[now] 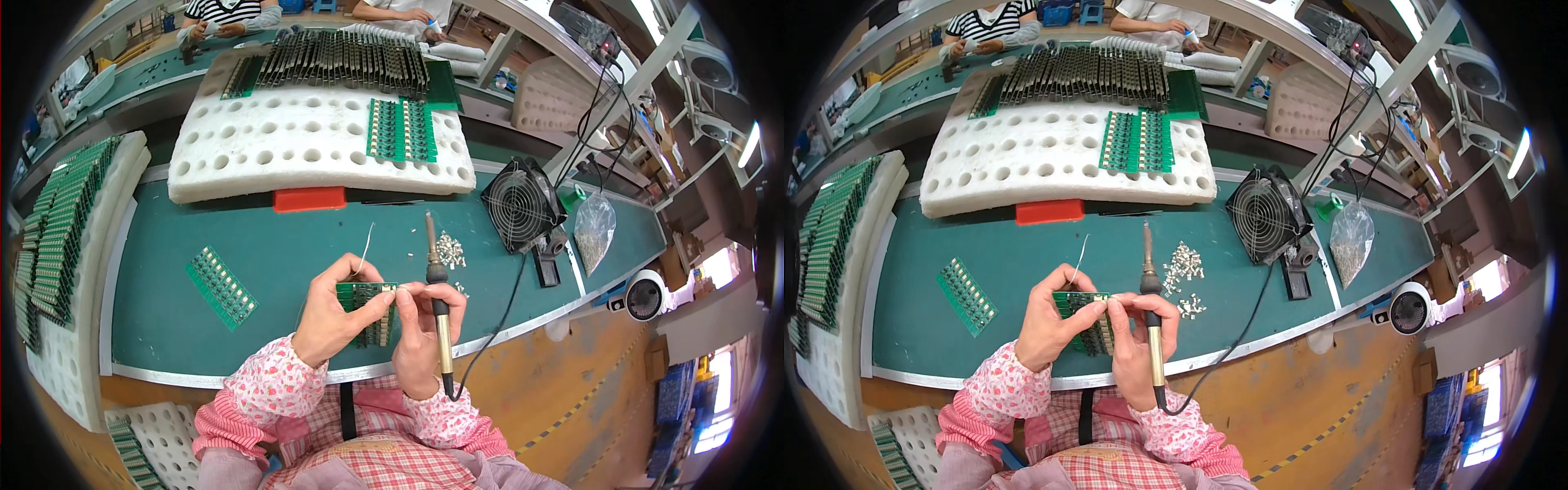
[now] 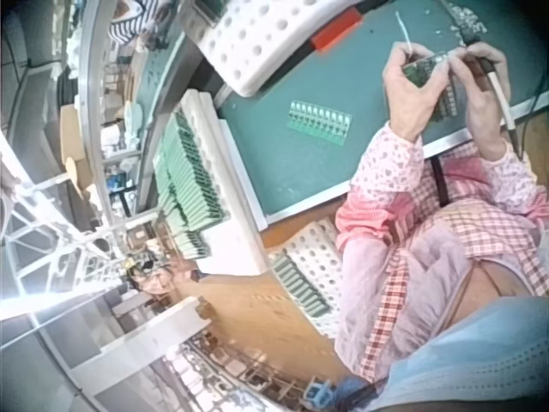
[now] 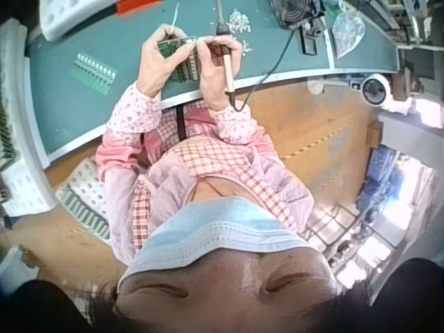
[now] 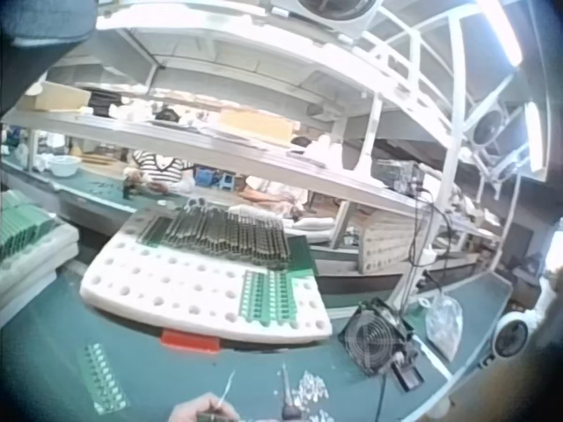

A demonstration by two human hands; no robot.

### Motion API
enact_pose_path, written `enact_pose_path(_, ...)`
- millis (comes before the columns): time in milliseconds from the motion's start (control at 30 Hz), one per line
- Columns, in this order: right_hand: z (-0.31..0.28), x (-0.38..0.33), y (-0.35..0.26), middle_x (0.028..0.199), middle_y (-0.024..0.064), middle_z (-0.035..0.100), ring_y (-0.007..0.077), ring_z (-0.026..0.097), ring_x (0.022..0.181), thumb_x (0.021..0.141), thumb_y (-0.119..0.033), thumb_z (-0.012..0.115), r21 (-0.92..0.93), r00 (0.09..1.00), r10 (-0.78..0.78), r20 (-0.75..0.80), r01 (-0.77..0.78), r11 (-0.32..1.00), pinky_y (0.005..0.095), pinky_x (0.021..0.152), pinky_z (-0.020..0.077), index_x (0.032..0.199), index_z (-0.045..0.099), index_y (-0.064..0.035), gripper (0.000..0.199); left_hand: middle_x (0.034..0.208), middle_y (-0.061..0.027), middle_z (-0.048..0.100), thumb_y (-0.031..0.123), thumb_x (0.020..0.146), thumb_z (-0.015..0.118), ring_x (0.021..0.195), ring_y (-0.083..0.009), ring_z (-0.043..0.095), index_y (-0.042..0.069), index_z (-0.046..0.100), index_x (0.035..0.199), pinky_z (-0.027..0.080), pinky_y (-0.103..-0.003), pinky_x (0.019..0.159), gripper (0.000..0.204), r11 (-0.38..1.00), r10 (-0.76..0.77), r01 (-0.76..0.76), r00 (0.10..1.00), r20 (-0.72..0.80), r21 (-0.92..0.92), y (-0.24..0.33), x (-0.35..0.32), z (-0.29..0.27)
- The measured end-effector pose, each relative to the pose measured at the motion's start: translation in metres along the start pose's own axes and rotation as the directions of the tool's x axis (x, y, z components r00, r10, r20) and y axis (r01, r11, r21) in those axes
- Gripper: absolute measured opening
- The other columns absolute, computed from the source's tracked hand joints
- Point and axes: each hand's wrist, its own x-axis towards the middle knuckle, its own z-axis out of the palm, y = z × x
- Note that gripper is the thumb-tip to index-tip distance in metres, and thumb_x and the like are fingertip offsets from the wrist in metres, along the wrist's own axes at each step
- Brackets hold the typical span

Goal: The person solders components onto a circuit board using a soldering iron and solder wire, inserts metal components into another circuit board by hand, and solders them in place with the soldering iron.

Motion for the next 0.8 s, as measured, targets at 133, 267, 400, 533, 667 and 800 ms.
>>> enact_pose_path(133, -0.003, 0.001, 0.0, 0.101, 0.0116, 0.062, 0.0146, 0.062, 0.093, 0.088, 0.006, 0.064, -0.016, 0.998, 0.047, 0.037, -0.046, 0.999, 0.0279, 0.084, 0.0508, 0.11, 0.045, -0.0045, 0.031, 0.081, 0.0004, 0.06, 0.009, 0.081, 0.074, 0.073, -0.004, 0.053, 0.003, 0.057, 0.089, 0.044, -0.02, 0.065, 0.02, 0.998, -0.006, 0.006, 1.0, -0.003, 0.056, 0.003, -0.001, 0.0)
enact_pose_path(267, -0.005, -0.004, 0.003, 0.1, 0.0115, 0.062, 0.0145, 0.062, 0.092, 0.088, 0.007, 0.064, 0.01, 0.999, 0.05, -0.004, -0.05, 0.999, 0.0281, 0.083, 0.051, 0.11, 0.044, -0.0039, 0.031, 0.081, 0.0001, 0.06, 0.009, 0.08, 0.074, 0.072, -0.0041, 0.053, 0.003, 0.057, 0.087, 0.044, -0.021, 0.064, 0.019, 0.983, 0.062, -0.059, 0.998, -0.009, 0.174, 0.005, -0.002, 0.001)
enact_pose_path(400, -0.006, -0.007, 0.003, 0.099, 0.0122, 0.062, 0.0151, 0.062, 0.091, 0.088, 0.008, 0.064, -0.04, 1.0, 0.023, -0.013, -0.023, 0.999, 0.0284, 0.083, 0.0512, 0.109, 0.044, -0.0037, 0.032, 0.079, 0.0, 0.059, 0.007, 0.078, 0.075, 0.072, -0.0045, 0.053, 0.003, 0.057, 0.085, 0.044, -0.021, 0.064, 0.02, 0.99, -0.016, 0.014, 1.0, 0.007, 0.139, 0.013, -0.002, 0.001)
enact_pose_path(533, -0.006, -0.011, 0.004, 0.098, 0.0139, 0.062, 0.0164, 0.062, 0.09, 0.086, 0.009, 0.065, -0.055, 0.999, -0.04, -0.029, 0.038, 0.998, 0.0293, 0.082, 0.0506, 0.109, 0.042, -0.0036, 0.035, 0.073, -0.0013, 0.059, 0.002, 0.081, 0.072, 0.056, -0.0046, 0.054, 0.001, 0.055, 0.088, 0.042, -0.022, 0.047, 0.018, 0.983, 0.074, -0.082, 0.996, 0.054, 0.162, 0.011, -0.002, 0.003)
enact_pose_path(667, -0.007, -0.015, 0.006, 0.097, 0.0149, 0.061, 0.0177, 0.061, 0.09, 0.086, 0.011, 0.064, -0.086, 0.997, -0.072, -0.025, 0.069, 0.994, 0.0308, 0.083, 0.0497, 0.108, 0.04, -0.0038, 0.035, 0.072, -0.0013, 0.059, 0.004, 0.079, 0.074, 0.056, -0.0047, 0.054, 0.001, 0.055, 0.086, 0.042, -0.022, 0.047, 0.02, 0.983, 0.053, -0.059, 0.998, 0.039, 0.173, 0.008, -0.002, 0.004)
enact_pose_path(800, -0.007, -0.018, 0.008, 0.097, 0.0152, 0.06, 0.0181, 0.06, 0.091, 0.086, 0.011, 0.063, -0.057, 0.997, -0.064, -0.032, 0.062, 0.996, 0.0312, 0.084, 0.0493, 0.107, 0.04, -0.0038, 0.035, 0.07, -0.0017, 0.06, 0.008, 0.075, 0.075, 0.057, -0.0047, 0.055, 0.001, 0.055, 0.083, 0.043, -0.021, 0.05, 0.022, 0.967, 0.075, -0.089, 0.995, 0.068, 0.238, 0.001, 0.0, -0.001)
